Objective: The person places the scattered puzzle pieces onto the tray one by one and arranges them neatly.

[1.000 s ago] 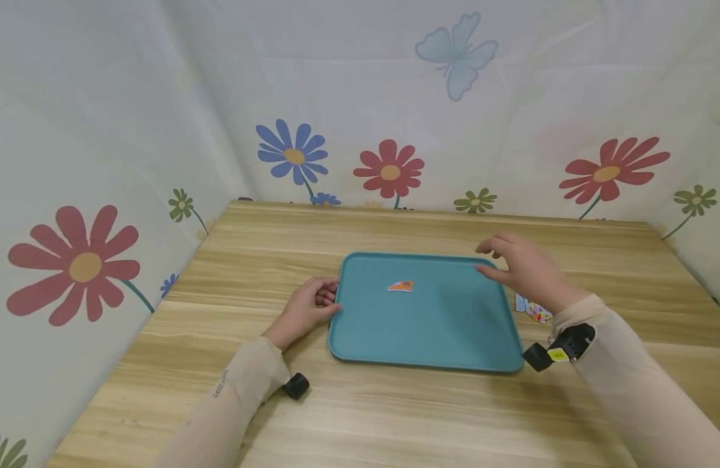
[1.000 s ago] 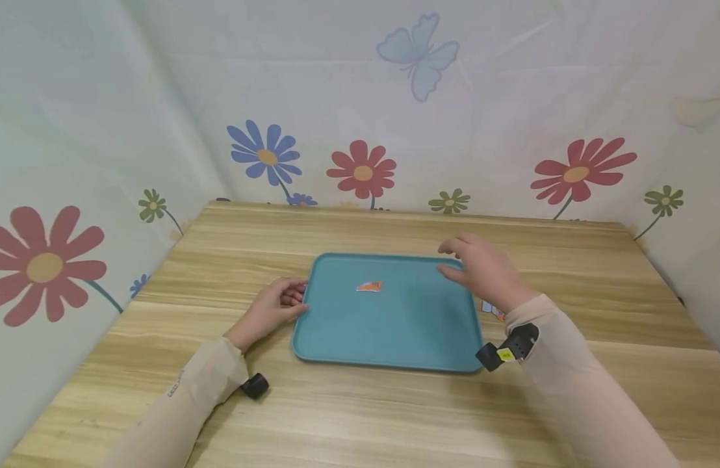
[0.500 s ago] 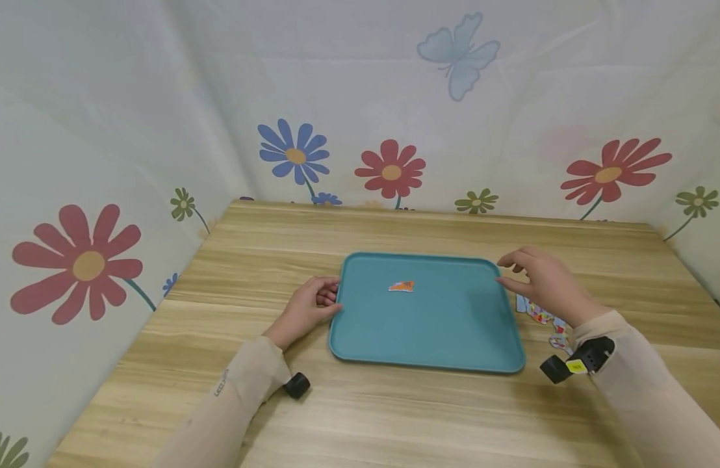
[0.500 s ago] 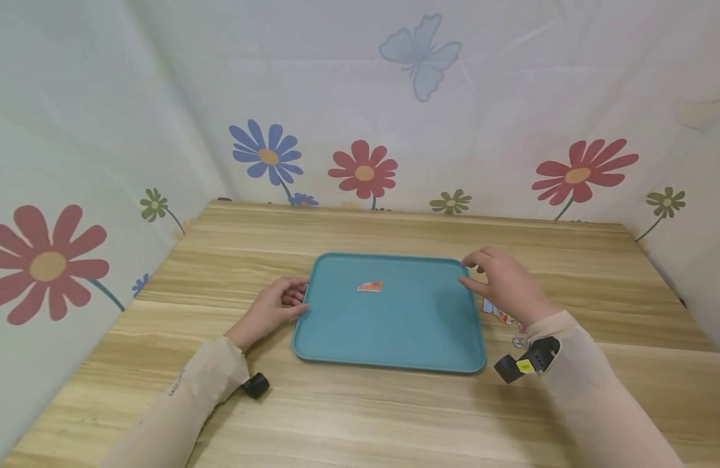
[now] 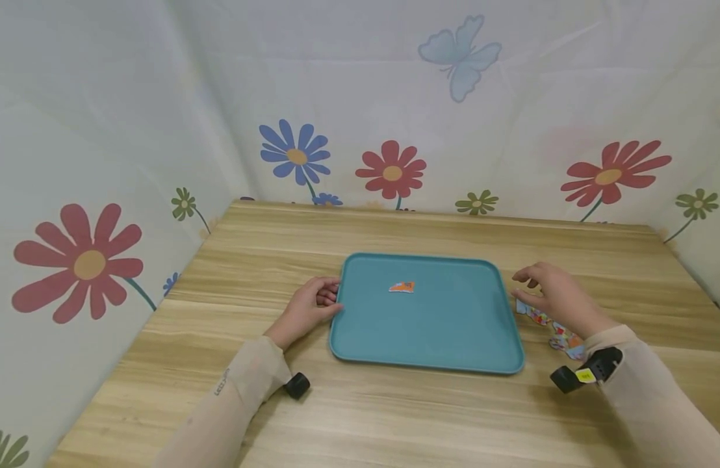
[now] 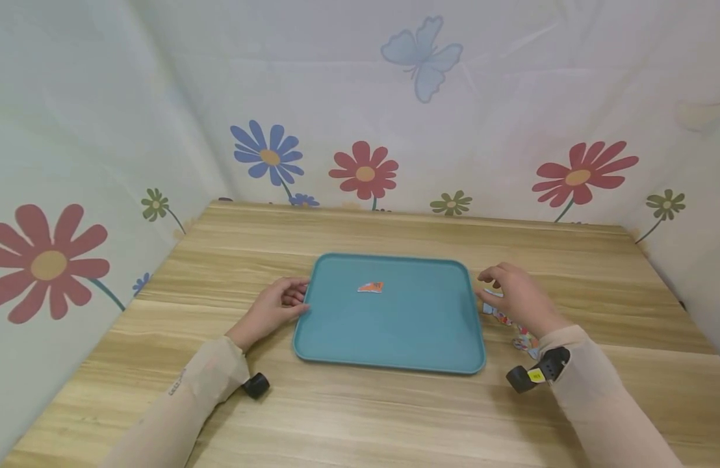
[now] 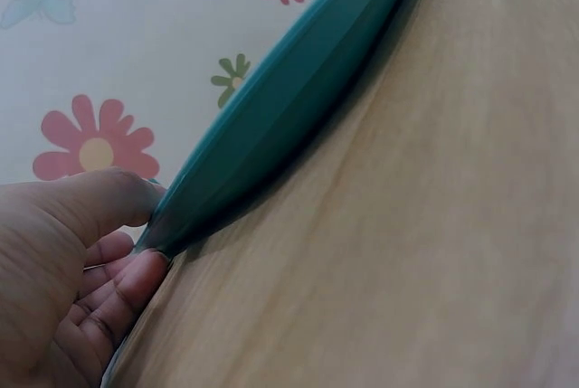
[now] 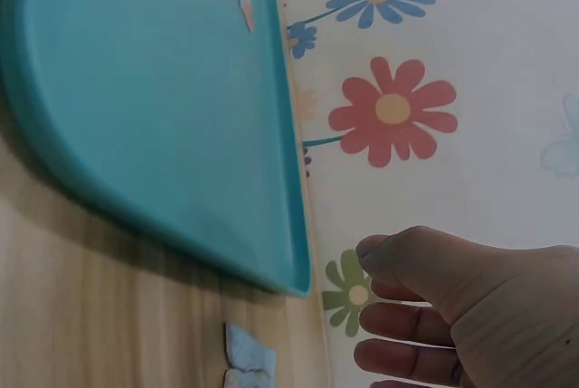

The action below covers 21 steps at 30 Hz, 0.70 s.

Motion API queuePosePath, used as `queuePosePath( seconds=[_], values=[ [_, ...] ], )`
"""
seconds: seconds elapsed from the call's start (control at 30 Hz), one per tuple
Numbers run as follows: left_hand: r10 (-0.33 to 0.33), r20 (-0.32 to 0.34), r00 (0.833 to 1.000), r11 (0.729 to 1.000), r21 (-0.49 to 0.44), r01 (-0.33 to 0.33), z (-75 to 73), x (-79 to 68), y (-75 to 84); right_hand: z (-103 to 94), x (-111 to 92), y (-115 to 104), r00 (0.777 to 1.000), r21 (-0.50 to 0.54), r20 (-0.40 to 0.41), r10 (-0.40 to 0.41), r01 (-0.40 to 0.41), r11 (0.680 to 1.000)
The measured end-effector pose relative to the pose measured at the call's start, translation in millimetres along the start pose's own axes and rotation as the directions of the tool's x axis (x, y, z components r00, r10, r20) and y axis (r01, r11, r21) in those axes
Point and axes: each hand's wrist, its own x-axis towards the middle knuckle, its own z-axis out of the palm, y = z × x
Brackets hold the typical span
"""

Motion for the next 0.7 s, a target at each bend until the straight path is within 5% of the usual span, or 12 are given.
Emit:
queuePosePath(
  seconds=[0.7],
  values=[
    [0.001,0.007,1.000,1.000,-0.008,-0.001,-0.9,-1.0,1.3,10.7,-6.3,26.6,0.994,-0.004,0.107,0.035,-0.035,0.999]
  ],
)
